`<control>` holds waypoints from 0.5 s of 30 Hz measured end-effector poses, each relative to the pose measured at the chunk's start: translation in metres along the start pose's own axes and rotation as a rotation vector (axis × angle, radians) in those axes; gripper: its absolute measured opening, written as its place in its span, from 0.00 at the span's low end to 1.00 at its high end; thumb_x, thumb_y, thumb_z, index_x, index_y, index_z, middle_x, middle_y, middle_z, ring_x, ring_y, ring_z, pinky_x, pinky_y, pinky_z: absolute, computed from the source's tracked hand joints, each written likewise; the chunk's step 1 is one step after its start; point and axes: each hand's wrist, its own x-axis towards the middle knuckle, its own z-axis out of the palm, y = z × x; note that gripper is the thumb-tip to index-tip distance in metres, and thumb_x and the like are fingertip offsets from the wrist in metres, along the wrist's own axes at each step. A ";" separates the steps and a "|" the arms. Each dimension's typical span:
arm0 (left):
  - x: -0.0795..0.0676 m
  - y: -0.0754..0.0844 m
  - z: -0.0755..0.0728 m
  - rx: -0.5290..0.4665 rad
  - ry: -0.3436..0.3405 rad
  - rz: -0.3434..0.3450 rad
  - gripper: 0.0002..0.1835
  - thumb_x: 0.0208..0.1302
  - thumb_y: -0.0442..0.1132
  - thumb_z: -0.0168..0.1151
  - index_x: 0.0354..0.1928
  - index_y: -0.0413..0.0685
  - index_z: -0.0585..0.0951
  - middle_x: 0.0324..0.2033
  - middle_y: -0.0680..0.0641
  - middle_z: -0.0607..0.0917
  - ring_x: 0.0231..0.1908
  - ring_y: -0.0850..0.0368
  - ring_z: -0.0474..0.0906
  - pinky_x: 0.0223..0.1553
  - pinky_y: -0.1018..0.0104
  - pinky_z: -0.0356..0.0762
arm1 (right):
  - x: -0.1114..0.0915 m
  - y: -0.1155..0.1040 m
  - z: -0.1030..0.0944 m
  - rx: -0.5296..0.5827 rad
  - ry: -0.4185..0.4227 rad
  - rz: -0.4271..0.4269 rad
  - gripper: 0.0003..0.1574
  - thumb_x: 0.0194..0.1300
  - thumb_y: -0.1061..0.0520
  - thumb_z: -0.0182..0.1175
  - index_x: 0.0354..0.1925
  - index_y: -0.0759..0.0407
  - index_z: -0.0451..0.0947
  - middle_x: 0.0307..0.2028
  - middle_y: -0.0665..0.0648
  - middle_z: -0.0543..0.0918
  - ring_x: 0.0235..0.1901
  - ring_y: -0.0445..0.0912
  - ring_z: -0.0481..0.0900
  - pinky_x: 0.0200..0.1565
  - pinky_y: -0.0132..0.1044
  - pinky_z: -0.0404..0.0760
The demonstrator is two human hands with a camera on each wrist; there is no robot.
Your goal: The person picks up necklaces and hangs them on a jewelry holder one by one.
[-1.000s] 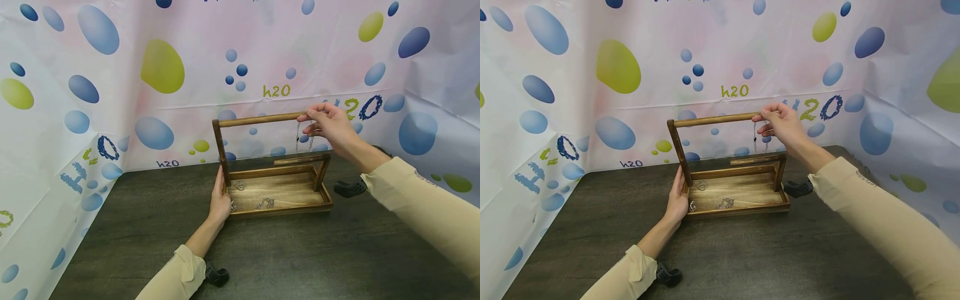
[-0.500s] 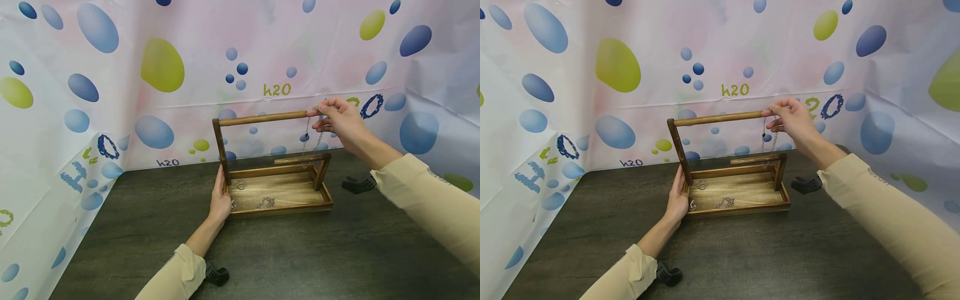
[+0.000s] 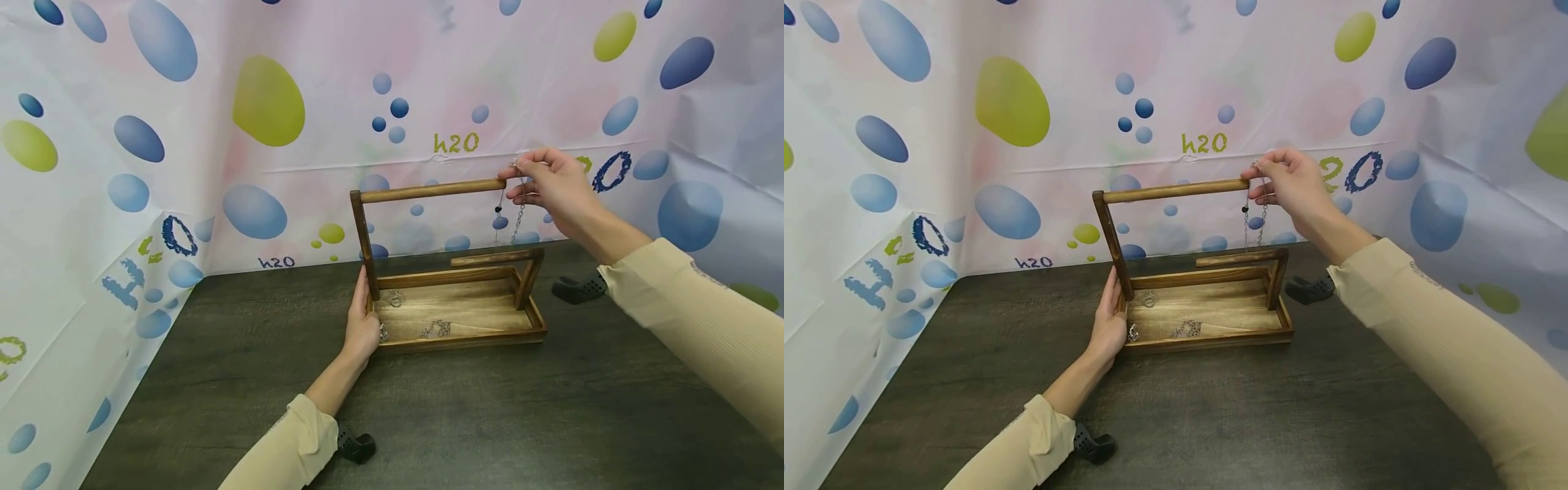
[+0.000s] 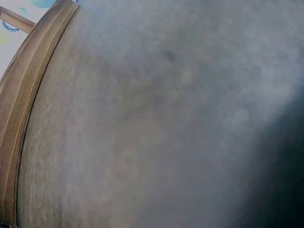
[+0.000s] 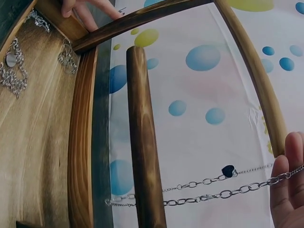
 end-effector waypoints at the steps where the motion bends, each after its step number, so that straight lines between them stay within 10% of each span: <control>1: 0.000 0.000 0.000 0.000 0.000 0.000 0.47 0.59 0.14 0.30 0.81 0.49 0.44 0.78 0.40 0.46 0.77 0.45 0.41 0.72 0.42 0.44 | 0.001 -0.001 0.003 -0.005 -0.002 0.000 0.10 0.77 0.56 0.53 0.47 0.63 0.70 0.40 0.54 0.88 0.28 0.45 0.85 0.35 0.33 0.83; 15: 0.001 -0.003 -0.001 -0.007 0.002 0.016 0.47 0.60 0.14 0.31 0.81 0.51 0.44 0.78 0.40 0.47 0.77 0.45 0.42 0.69 0.42 0.50 | 0.011 -0.002 0.026 -0.035 -0.001 0.027 0.10 0.77 0.55 0.53 0.47 0.61 0.70 0.39 0.52 0.88 0.25 0.44 0.84 0.34 0.34 0.83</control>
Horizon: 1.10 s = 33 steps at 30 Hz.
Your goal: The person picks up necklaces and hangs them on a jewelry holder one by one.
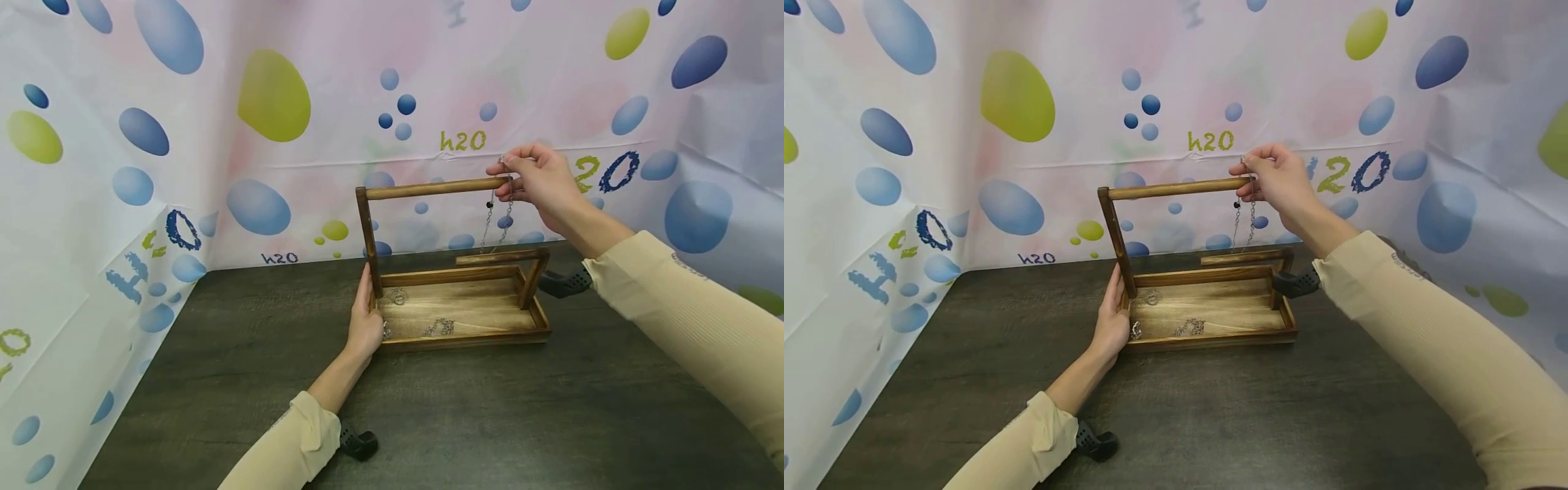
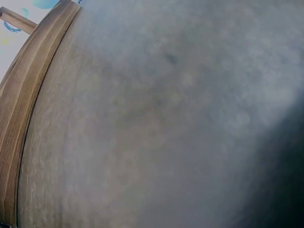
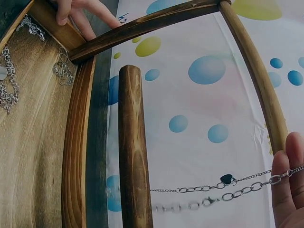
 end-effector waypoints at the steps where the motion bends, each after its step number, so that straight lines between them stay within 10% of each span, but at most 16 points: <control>1: 0.000 0.000 0.000 0.001 0.000 -0.001 0.47 0.60 0.14 0.31 0.81 0.51 0.44 0.78 0.40 0.47 0.77 0.46 0.42 0.68 0.43 0.51 | 0.000 0.000 0.000 0.005 0.000 0.003 0.10 0.77 0.55 0.53 0.48 0.61 0.70 0.39 0.52 0.88 0.25 0.44 0.84 0.34 0.34 0.83; 33: -0.001 0.001 -0.002 0.004 -0.023 0.000 0.46 0.61 0.14 0.31 0.81 0.51 0.43 0.79 0.41 0.45 0.77 0.46 0.39 0.72 0.42 0.43 | 0.000 0.001 0.029 0.008 -0.059 0.017 0.11 0.78 0.55 0.51 0.50 0.62 0.69 0.41 0.56 0.88 0.25 0.43 0.85 0.36 0.36 0.84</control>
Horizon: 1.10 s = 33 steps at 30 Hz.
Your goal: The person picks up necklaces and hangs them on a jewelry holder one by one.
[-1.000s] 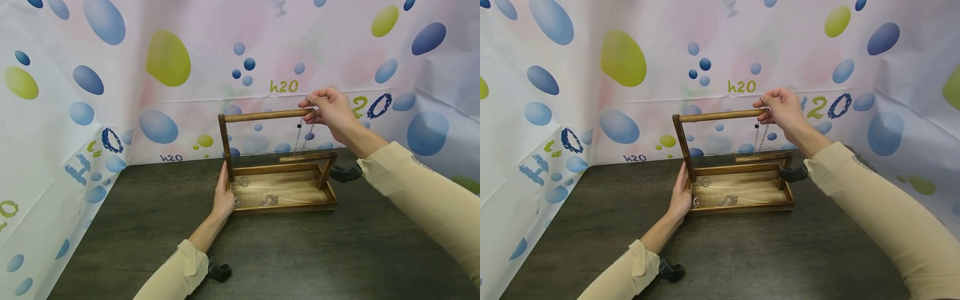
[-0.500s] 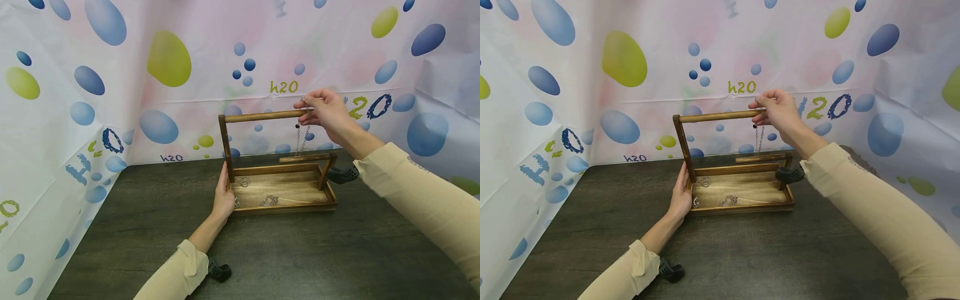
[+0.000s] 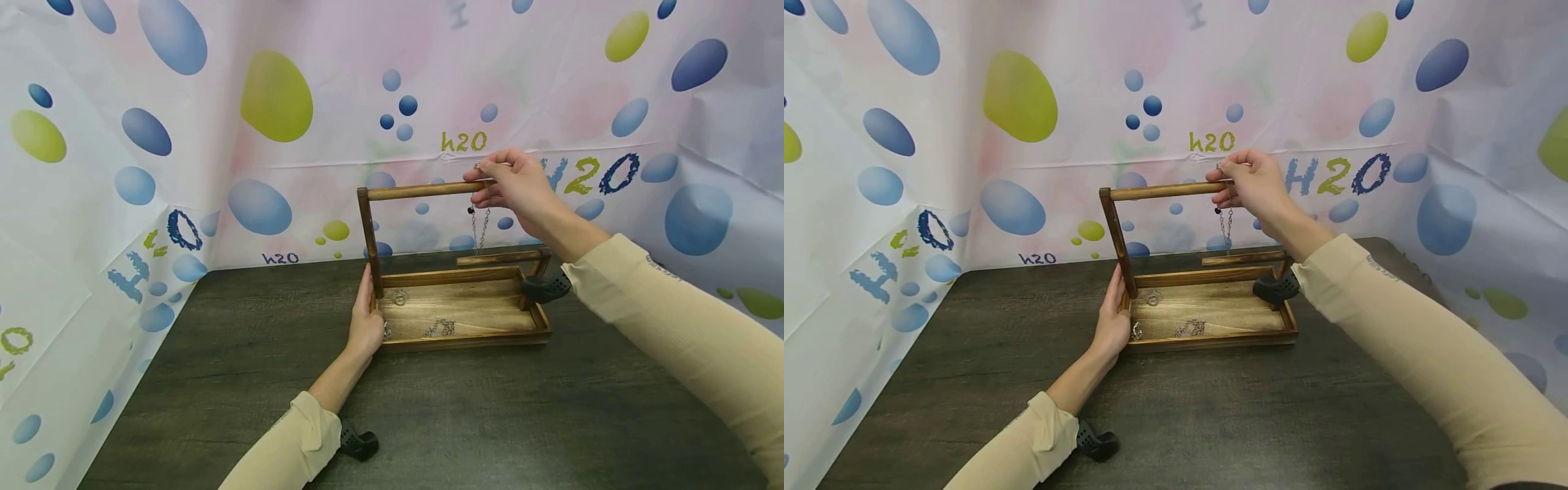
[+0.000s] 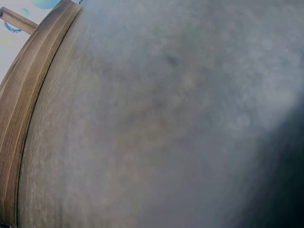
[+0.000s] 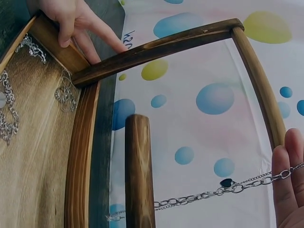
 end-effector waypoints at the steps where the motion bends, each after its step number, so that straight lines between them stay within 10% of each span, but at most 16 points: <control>1: 0.000 0.000 0.000 0.000 -0.001 0.001 0.46 0.61 0.14 0.31 0.81 0.51 0.43 0.79 0.41 0.45 0.77 0.45 0.39 0.72 0.42 0.43 | 0.000 0.000 0.001 -0.005 -0.002 0.000 0.11 0.78 0.55 0.51 0.50 0.62 0.69 0.41 0.56 0.87 0.25 0.43 0.85 0.36 0.36 0.84; 23: -0.001 0.004 0.007 0.003 -0.014 -0.024 0.46 0.60 0.14 0.31 0.81 0.47 0.43 0.79 0.40 0.45 0.77 0.44 0.40 0.72 0.41 0.43 | 0.000 0.005 0.033 0.011 -0.011 -0.025 0.09 0.78 0.57 0.50 0.48 0.62 0.72 0.42 0.58 0.87 0.25 0.44 0.85 0.37 0.37 0.85; 33: 0.009 -0.039 0.001 -0.004 0.016 -0.020 0.50 0.60 0.15 0.31 0.81 0.62 0.43 0.79 0.47 0.44 0.77 0.50 0.39 0.72 0.43 0.44 | 0.002 0.009 0.060 0.071 -0.038 -0.006 0.07 0.78 0.59 0.50 0.48 0.62 0.71 0.43 0.61 0.86 0.25 0.45 0.85 0.36 0.38 0.85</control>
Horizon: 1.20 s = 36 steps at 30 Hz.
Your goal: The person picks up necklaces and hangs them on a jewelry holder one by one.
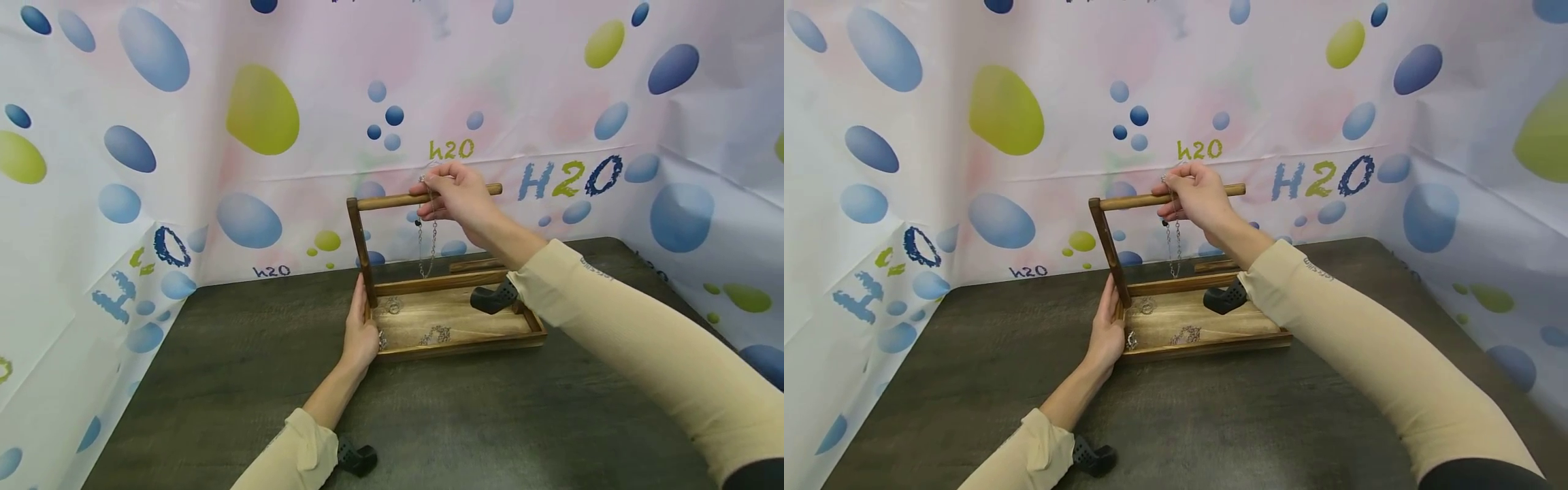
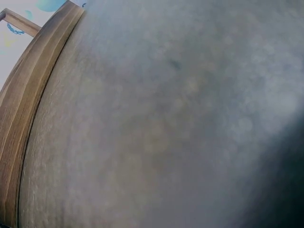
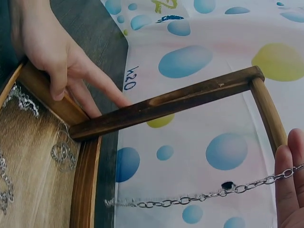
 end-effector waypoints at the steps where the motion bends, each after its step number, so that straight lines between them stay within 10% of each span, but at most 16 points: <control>1: 0.000 -0.001 0.000 0.002 0.001 0.001 0.50 0.60 0.15 0.31 0.81 0.63 0.43 0.79 0.48 0.45 0.77 0.50 0.39 0.72 0.43 0.44 | 0.000 0.000 0.002 0.006 0.000 0.002 0.07 0.78 0.59 0.50 0.48 0.62 0.71 0.43 0.61 0.86 0.25 0.45 0.85 0.36 0.38 0.85; 36: -0.016 0.002 0.011 0.000 0.042 0.019 0.51 0.58 0.15 0.32 0.81 0.65 0.45 0.79 0.49 0.47 0.77 0.51 0.41 0.71 0.45 0.46 | -0.008 0.000 0.038 0.030 -0.070 0.051 0.11 0.79 0.60 0.50 0.51 0.65 0.73 0.45 0.63 0.86 0.24 0.45 0.85 0.36 0.41 0.85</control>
